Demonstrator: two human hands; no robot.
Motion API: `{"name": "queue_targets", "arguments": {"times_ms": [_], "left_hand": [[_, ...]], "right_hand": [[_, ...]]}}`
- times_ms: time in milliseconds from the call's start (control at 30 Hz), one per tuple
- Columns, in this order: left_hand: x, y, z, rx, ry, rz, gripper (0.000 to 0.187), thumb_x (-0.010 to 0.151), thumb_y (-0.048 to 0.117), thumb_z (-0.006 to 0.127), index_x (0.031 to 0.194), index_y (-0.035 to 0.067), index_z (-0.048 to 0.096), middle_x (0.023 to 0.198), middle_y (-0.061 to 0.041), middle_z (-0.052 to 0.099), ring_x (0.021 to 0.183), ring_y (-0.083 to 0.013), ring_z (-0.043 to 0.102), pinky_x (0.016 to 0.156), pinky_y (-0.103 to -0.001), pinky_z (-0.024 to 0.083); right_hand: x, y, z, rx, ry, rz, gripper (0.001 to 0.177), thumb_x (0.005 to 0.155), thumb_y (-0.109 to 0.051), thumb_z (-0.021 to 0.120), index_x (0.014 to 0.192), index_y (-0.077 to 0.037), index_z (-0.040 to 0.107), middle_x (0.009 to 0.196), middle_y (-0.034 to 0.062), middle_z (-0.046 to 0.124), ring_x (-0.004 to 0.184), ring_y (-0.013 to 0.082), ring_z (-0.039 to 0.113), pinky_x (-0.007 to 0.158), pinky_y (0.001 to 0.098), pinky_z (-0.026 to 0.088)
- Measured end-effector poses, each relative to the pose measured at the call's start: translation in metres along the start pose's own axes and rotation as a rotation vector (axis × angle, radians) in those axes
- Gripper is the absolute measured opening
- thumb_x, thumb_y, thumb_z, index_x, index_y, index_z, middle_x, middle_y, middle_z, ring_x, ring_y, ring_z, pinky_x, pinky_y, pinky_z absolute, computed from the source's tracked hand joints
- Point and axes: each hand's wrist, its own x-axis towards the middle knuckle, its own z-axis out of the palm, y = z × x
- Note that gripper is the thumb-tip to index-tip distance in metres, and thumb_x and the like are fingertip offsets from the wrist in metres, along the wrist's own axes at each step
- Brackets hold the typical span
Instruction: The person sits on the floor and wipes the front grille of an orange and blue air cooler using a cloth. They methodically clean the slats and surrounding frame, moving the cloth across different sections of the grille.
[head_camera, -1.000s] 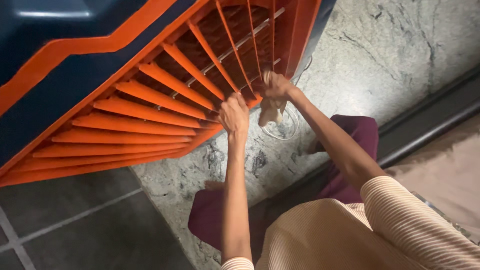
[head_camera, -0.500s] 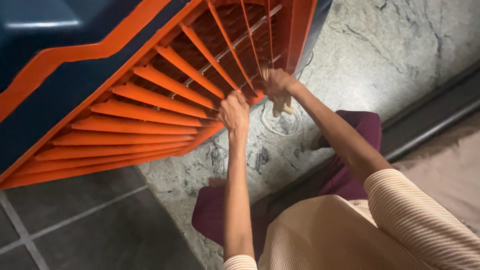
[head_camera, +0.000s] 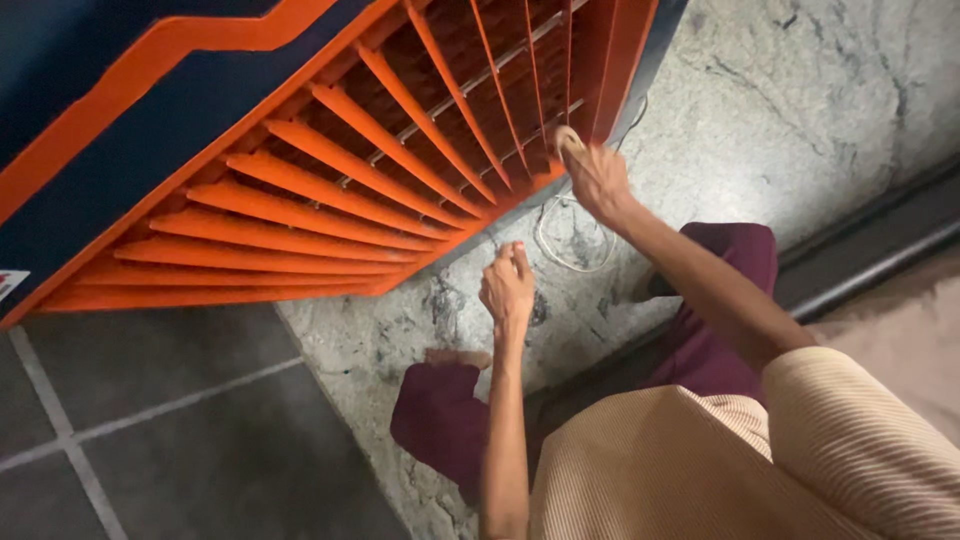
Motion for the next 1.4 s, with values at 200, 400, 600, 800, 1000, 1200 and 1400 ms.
{"name": "queue_targets", "arguments": {"times_ms": [200, 400, 600, 800, 1000, 1200, 1400], "left_hand": [[-0.024, -0.014, 0.017, -0.089, -0.058, -0.038, 0.027, 0.100, 0.036, 0.054, 0.112, 0.019, 0.072, 0.093, -0.013, 0.077, 0.088, -0.0385, 0.073, 0.077, -0.052, 0.056], [-0.033, -0.015, 0.015, -0.097, -0.052, -0.031, 0.027, 0.099, 0.035, 0.055, 0.113, 0.020, 0.072, 0.096, -0.013, 0.078, 0.091, -0.0388, 0.073, 0.079, -0.052, 0.055], [-0.034, -0.011, 0.009, -0.093, -0.073, -0.030, 0.030, 0.100, 0.036, 0.055, 0.117, 0.018, 0.071, 0.098, -0.013, 0.077, 0.092, -0.0402, 0.072, 0.079, -0.053, 0.054], [-0.037, -0.012, 0.002, -0.130, -0.066, -0.041, 0.028, 0.099, 0.035, 0.055, 0.115, 0.018, 0.071, 0.097, -0.012, 0.078, 0.087, -0.0373, 0.073, 0.078, -0.052, 0.055], [-0.037, -0.031, 0.000, -0.152, -0.095, -0.089, 0.029, 0.099, 0.035, 0.055, 0.118, 0.019, 0.070, 0.098, -0.011, 0.078, 0.083, -0.0342, 0.075, 0.077, -0.049, 0.056], [-0.037, -0.035, 0.017, -0.159, -0.126, -0.102, 0.031, 0.100, 0.037, 0.055, 0.122, 0.019, 0.067, 0.097, -0.012, 0.078, 0.086, -0.0343, 0.075, 0.078, -0.049, 0.056], [-0.044, -0.014, 0.029, -0.210, -0.121, -0.042, 0.032, 0.100, 0.036, 0.055, 0.123, 0.018, 0.067, 0.100, -0.013, 0.078, 0.087, -0.0339, 0.075, 0.078, -0.049, 0.056]], "right_hand": [[-0.079, 0.041, 0.040, 0.470, 0.187, -0.488, 0.075, 0.089, 0.000, 0.051, 0.160, -0.008, 0.029, 0.134, 0.0332, 0.060, 0.113, 0.0491, 0.062, 0.093, 0.0533, 0.051], [-0.096, 0.027, 0.049, 0.542, 0.178, -0.299, 0.085, 0.077, -0.003, 0.064, 0.153, 0.002, 0.027, 0.134, 0.0301, 0.054, 0.120, 0.0486, 0.054, 0.097, 0.0484, 0.049], [-0.071, -0.025, 0.008, 0.758, 0.426, -0.228, 0.083, 0.086, 0.010, 0.051, 0.158, 0.010, 0.010, 0.140, 0.0277, 0.054, 0.118, 0.0433, 0.060, 0.086, 0.0395, 0.053], [-0.007, -0.023, 0.019, 0.417, 0.478, -0.309, 0.061, 0.096, 0.003, 0.045, 0.154, 0.008, 0.027, 0.141, 0.0257, 0.055, 0.126, 0.0379, 0.054, 0.094, 0.0421, 0.047], [0.022, -0.016, 0.068, -0.022, 0.451, -0.194, 0.048, 0.095, -0.010, 0.048, 0.141, 0.004, 0.046, 0.117, 0.0173, 0.064, 0.121, 0.0292, 0.058, 0.088, 0.0407, 0.044], [0.037, -0.003, 0.069, 0.288, 0.346, -0.216, 0.046, 0.091, -0.006, 0.064, 0.131, 0.006, 0.047, 0.105, 0.0212, 0.063, 0.102, 0.0393, 0.063, 0.081, 0.0486, 0.050], [0.033, 0.003, 0.043, 0.660, 0.320, -0.292, 0.079, 0.071, 0.000, 0.070, 0.141, 0.005, 0.034, 0.105, 0.0309, 0.060, 0.098, 0.0487, 0.063, 0.079, 0.0500, 0.053]]}}
